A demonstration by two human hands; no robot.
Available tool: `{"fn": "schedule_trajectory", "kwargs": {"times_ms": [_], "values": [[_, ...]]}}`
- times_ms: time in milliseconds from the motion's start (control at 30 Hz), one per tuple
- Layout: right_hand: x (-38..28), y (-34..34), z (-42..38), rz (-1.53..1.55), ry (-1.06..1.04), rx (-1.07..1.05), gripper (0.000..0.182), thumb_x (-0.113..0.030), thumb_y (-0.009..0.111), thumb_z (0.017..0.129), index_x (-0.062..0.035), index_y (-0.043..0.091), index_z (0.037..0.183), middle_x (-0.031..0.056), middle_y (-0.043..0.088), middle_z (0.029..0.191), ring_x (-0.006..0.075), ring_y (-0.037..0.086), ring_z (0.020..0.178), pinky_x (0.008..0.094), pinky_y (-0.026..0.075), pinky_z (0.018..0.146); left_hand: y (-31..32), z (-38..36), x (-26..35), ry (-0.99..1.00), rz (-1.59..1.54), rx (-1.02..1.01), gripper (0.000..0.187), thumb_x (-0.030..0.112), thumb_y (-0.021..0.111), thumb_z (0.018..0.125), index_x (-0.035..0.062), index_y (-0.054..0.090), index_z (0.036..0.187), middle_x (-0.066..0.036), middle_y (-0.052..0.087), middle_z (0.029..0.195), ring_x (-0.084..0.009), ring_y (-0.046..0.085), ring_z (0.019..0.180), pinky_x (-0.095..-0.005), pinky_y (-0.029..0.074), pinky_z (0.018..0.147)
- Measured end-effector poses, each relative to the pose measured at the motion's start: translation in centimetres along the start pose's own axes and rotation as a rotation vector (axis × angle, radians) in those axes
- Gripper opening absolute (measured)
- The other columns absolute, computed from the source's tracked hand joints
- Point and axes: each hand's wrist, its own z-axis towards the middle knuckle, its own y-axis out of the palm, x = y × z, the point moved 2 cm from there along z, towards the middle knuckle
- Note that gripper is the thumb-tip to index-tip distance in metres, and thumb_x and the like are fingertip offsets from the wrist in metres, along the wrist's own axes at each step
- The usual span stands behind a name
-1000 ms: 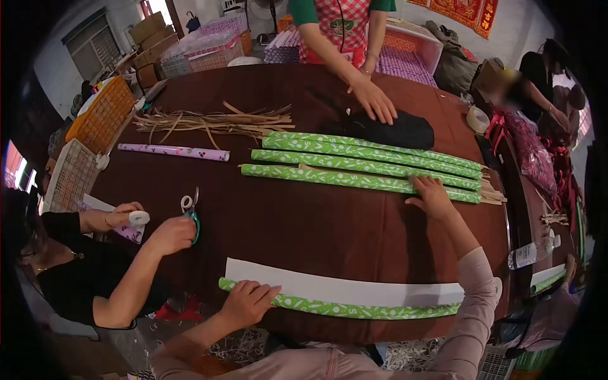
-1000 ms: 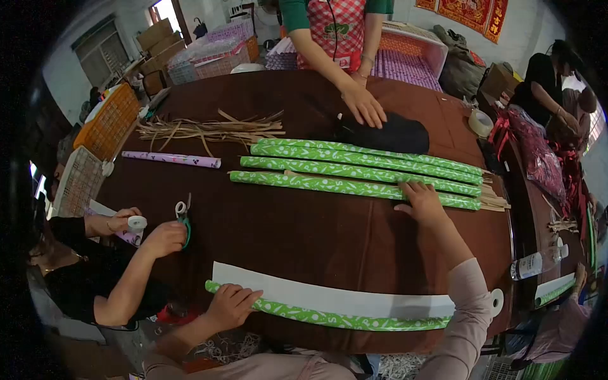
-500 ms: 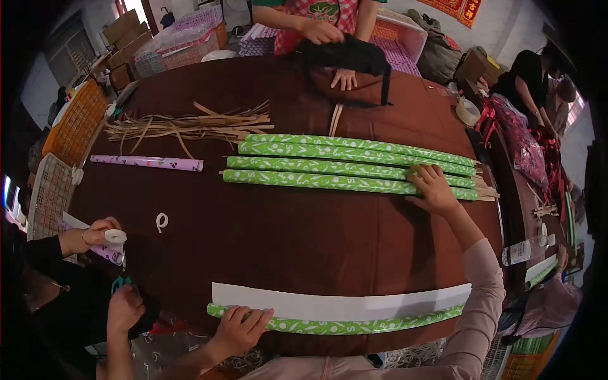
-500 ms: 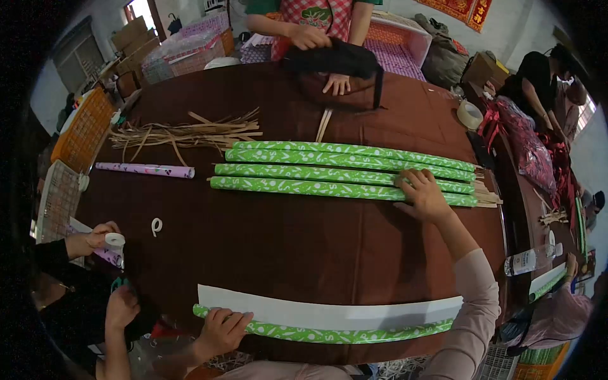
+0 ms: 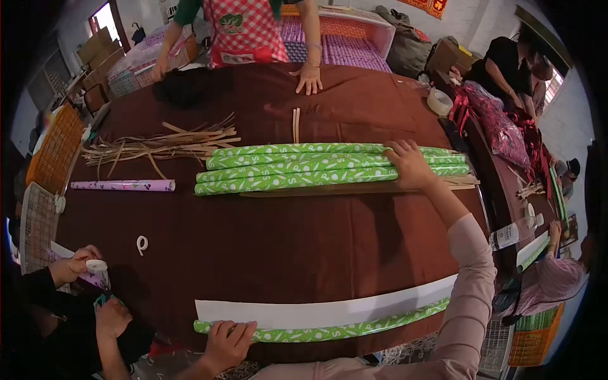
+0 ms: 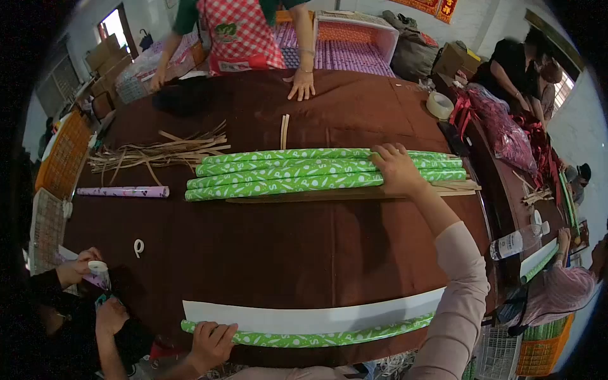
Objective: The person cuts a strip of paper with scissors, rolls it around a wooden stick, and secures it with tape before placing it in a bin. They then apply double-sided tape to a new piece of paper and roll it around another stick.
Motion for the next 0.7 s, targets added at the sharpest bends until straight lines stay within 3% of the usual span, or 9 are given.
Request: {"fn": "schedule_trajectory", "kwargs": {"times_ms": [100,200,300,433,500,600,633,700], "values": [[0.7,1.7,-0.1,0.067,0.017,-0.143,0.058,-0.017,0.074,0.061,-0.0074,0.056,0.116,0.0124,0.056,0.120,0.0337,0.054,0.112,0.0485,0.039,0.101,0.1,0.0,0.0,-0.015,-0.036,0.014,0.035,0.022,0.061,0.089,0.0114,0.062,0.122,-0.001,0.058,0.099,-0.0221,0.053,0.088,-0.0411,0.043,0.081],[0.3,2.2,-0.2,0.095,0.046,-0.240,0.075,-0.018,0.076,0.061,-0.0073,0.047,0.129,0.0168,0.054,0.124,0.0363,0.052,0.117,0.0467,0.041,0.101,0.1,0.0,0.1,-0.020,-0.017,0.020,0.034,0.023,0.060,0.090,0.0116,0.062,0.122,-0.001,0.058,0.098,-0.0219,0.053,0.088,-0.0414,0.042,0.081],[0.2,1.8,-0.1,0.163,0.076,-0.155,0.068,-0.018,0.077,0.061,-0.0041,0.050,0.122,0.0168,0.056,0.118,0.0359,0.054,0.112,0.0455,0.043,0.098,0.1,0.0,0.0,-0.024,-0.047,0.009,0.034,0.023,0.059,0.091,0.0118,0.061,0.123,-0.001,0.058,0.098,-0.0220,0.053,0.089,-0.0420,0.042,0.081],[-0.3,1.6,0.8,0.152,0.089,-0.225,0.075,-0.017,0.077,0.061,-0.0043,0.046,0.128,0.0189,0.057,0.118,0.0369,0.054,0.111,0.0453,0.043,0.098,0.5,-0.3,0.1,-0.034,-0.052,0.028,0.034,0.024,0.058,0.092,0.0114,0.061,0.124,-0.002,0.058,0.098,-0.0221,0.053,0.088,-0.0424,0.042,0.081],[-1.0,0.7,1.2,0.217,0.235,-0.487,0.079,-0.014,0.073,0.065,-0.0005,0.041,0.136,0.0186,0.054,0.126,0.0356,0.052,0.119,0.0453,0.041,0.103,0.4,-0.3,0.0,-0.023,-0.064,0.035,0.034,0.025,0.058,0.093,0.0110,0.061,0.124,-0.002,0.058,0.099,-0.0223,0.053,0.088,-0.0422,0.042,0.081],[-0.7,2.3,0.3,0.083,0.164,-0.366,0.079,-0.013,0.072,0.065,0.0009,0.040,0.136,0.0200,0.056,0.124,0.0342,0.054,0.118,0.0457,0.041,0.104,0.5,-0.3,0.0,0.002,-0.018,0.049,0.035,0.025,0.058,0.093,0.0101,0.062,0.124,-0.003,0.058,0.100,-0.0228,0.053,0.089,-0.0422,0.041,0.082],[-1.2,2.3,-0.5,-0.040,0.014,-0.143,0.077,-0.009,0.069,0.066,0.0015,0.040,0.137,0.0209,0.059,0.120,0.0353,0.056,0.115,0.0468,0.040,0.103,0.4,-0.3,0.0,-0.003,-0.019,0.050,0.035,0.025,0.058,0.093,0.0101,0.062,0.124,-0.003,0.058,0.100,-0.0228,0.053,0.089,-0.0422,0.041,0.082],[-1.2,2.8,-1.0,-0.043,0.018,-0.097,0.079,-0.008,0.070,0.066,0.0007,0.039,0.138,0.0211,0.059,0.119,0.0358,0.056,0.114,0.0468,0.042,0.101,0.3,-0.2,0.0,0.007,-0.038,0.060,0.036,0.025,0.058,0.093,0.0095,0.061,0.125,-0.004,0.057,0.101,-0.0233,0.053,0.090,-0.0422,0.041,0.082]]}}
